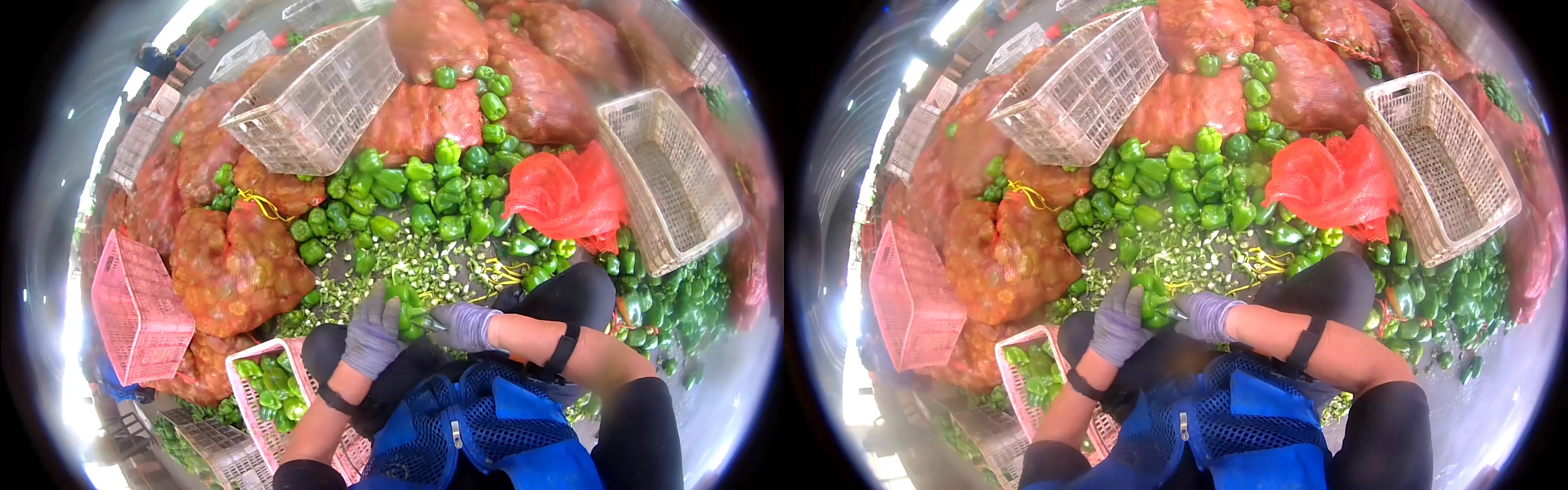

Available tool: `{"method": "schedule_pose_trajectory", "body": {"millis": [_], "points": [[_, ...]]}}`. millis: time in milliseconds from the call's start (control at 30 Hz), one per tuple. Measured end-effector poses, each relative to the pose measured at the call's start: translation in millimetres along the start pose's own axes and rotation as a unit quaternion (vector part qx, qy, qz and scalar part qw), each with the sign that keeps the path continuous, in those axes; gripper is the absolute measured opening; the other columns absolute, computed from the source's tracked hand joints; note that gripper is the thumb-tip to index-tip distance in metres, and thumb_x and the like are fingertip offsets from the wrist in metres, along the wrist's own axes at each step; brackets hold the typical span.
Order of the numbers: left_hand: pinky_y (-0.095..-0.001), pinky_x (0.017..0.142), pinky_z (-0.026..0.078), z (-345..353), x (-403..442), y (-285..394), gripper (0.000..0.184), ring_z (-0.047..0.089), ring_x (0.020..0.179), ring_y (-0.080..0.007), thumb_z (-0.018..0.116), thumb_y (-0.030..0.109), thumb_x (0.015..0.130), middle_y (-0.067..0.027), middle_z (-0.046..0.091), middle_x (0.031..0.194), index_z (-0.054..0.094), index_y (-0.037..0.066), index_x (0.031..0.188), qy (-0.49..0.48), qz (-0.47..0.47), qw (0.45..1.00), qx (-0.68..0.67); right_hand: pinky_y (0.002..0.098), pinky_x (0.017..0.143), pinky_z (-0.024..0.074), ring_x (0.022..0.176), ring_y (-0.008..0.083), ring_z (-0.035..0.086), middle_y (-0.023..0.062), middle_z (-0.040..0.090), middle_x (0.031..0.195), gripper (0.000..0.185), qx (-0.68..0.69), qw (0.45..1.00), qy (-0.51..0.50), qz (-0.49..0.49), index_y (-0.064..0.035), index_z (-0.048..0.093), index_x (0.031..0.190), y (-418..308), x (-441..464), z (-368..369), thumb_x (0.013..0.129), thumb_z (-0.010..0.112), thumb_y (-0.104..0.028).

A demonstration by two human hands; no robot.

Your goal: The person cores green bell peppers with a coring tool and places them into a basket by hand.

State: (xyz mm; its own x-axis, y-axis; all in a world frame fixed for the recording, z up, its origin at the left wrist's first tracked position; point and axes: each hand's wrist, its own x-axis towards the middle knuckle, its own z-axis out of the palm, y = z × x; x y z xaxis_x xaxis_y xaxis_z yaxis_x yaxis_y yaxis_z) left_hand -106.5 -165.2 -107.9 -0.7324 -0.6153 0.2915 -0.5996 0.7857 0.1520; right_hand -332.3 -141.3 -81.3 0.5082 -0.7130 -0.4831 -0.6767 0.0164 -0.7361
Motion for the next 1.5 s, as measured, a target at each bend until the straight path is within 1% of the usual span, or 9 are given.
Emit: {"method": "schedule_pose_trajectory", "body": {"millis": [133,267,400,567,800,1000,1300,1400,1500], "points": [[-0.0456,0.097,0.045,-55,18,4,0.105,0.049,0.115,-0.0418,0.087,0.041,0.051,-0.0242,0.045,0.13,0.037,0.008,0.137,-0.224,-0.069,0.97,-0.062,0.0446,0.08,0.0502,0.091,0.0394,0.064,0.0248,0.066,0.094,0.039,-0.02,1.0,-0.02,-0.008,0.0015,0.061,0.106,-7,-18,9,0.083,0.061,-0.029],[-0.0419,0.097,0.045,-53,21,-6,0.105,0.052,0.115,-0.0388,0.087,0.045,0.05,-0.0217,0.051,0.124,0.042,0.008,0.136,-0.278,-0.123,0.925,-0.23,0.0452,0.078,0.0506,0.088,0.0389,0.065,0.0246,0.066,0.09,0.035,-0.021,0.999,-0.041,0.007,0.0023,0.061,0.103,-19,-28,10,0.082,0.061,-0.026],[-0.0445,0.091,0.049,-43,13,5,0.1,0.056,0.106,-0.0392,0.087,0.044,0.05,-0.0209,0.053,0.12,0.045,0.013,0.134,-0.221,-0.091,0.957,-0.165,0.0434,0.078,0.0512,0.087,0.0376,0.066,0.0246,0.066,0.09,0.035,0.061,0.997,-0.032,0.015,0.0017,0.062,0.102,-16,-32,19,0.078,0.062,-0.025],[-0.0448,0.069,0.052,-25,11,14,0.091,0.058,0.089,-0.0344,0.083,0.026,0.055,-0.0145,0.053,0.104,0.038,0.018,0.133,-0.013,-0.005,1.0,-0.027,0.0394,0.072,0.0523,0.08,0.0308,0.067,0.0218,0.065,0.085,0.037,0.206,0.978,-0.007,0.034,0.0025,0.06,0.101,-8,-26,27,0.077,0.062,-0.026],[-0.0458,0.078,0.05,4,-12,30,0.09,0.054,0.093,-0.0348,0.082,0.032,0.062,-0.0156,0.05,0.111,0.032,0.011,0.134,0.113,-0.105,0.985,0.072,0.0369,0.058,0.0514,0.061,0.025,0.064,0.0155,0.063,0.07,0.033,0.313,0.949,-0.013,0.024,0.0023,0.061,0.1,-2,-12,23,0.08,0.06,-0.024],[-0.0445,0.083,0.049,9,-14,30,0.095,0.053,0.098,-0.0342,0.088,0.037,0.054,-0.0154,0.05,0.111,0.038,0.008,0.129,0.118,-0.161,0.978,0.061,0.0357,0.063,0.0512,0.067,0.0224,0.063,0.0161,0.063,0.075,0.031,0.321,0.946,0.009,0.043,0.002,0.061,0.099,1,2,43,0.082,0.062,-0.023],[-0.045,0.081,0.048,23,-15,26,0.092,0.053,0.096,-0.0349,0.089,0.033,0.053,-0.0155,0.05,0.108,0.039,0.007,0.126,0.126,-0.206,0.968,0.063,0.0416,0.076,0.0509,0.084,0.0359,0.065,0.0229,0.065,0.086,0.036,0.151,0.984,0.097,-0.017,0.0023,0.061,0.103,12,21,54,0.084,0.061,-0.028],[-0.0456,0.08,0.048,18,-16,24,0.086,0.054,0.095,-0.0346,0.087,0.031,0.057,-0.0154,0.051,0.107,0.04,0.007,0.124,0.142,-0.155,0.975,0.066,0.0415,0.077,0.0512,0.084,0.0356,0.065,0.0228,0.065,0.086,0.036,0.095,0.992,0.073,-0.028,0.0027,0.061,0.102,7,14,41,0.085,0.059,-0.029],[-0.0456,0.078,0.049,7,-21,29,0.081,0.054,0.094,-0.0341,0.085,0.03,0.06,-0.0151,0.051,0.106,0.039,0.008,0.124,0.139,-0.11,0.982,0.06,0.042,0.078,0.0511,0.086,0.0357,0.066,0.0235,0.066,0.089,0.036,0.303,0.942,-0.104,0.1,0.003,0.061,0.104,-7,-5,17,0.086,0.057,-0.028]]}}
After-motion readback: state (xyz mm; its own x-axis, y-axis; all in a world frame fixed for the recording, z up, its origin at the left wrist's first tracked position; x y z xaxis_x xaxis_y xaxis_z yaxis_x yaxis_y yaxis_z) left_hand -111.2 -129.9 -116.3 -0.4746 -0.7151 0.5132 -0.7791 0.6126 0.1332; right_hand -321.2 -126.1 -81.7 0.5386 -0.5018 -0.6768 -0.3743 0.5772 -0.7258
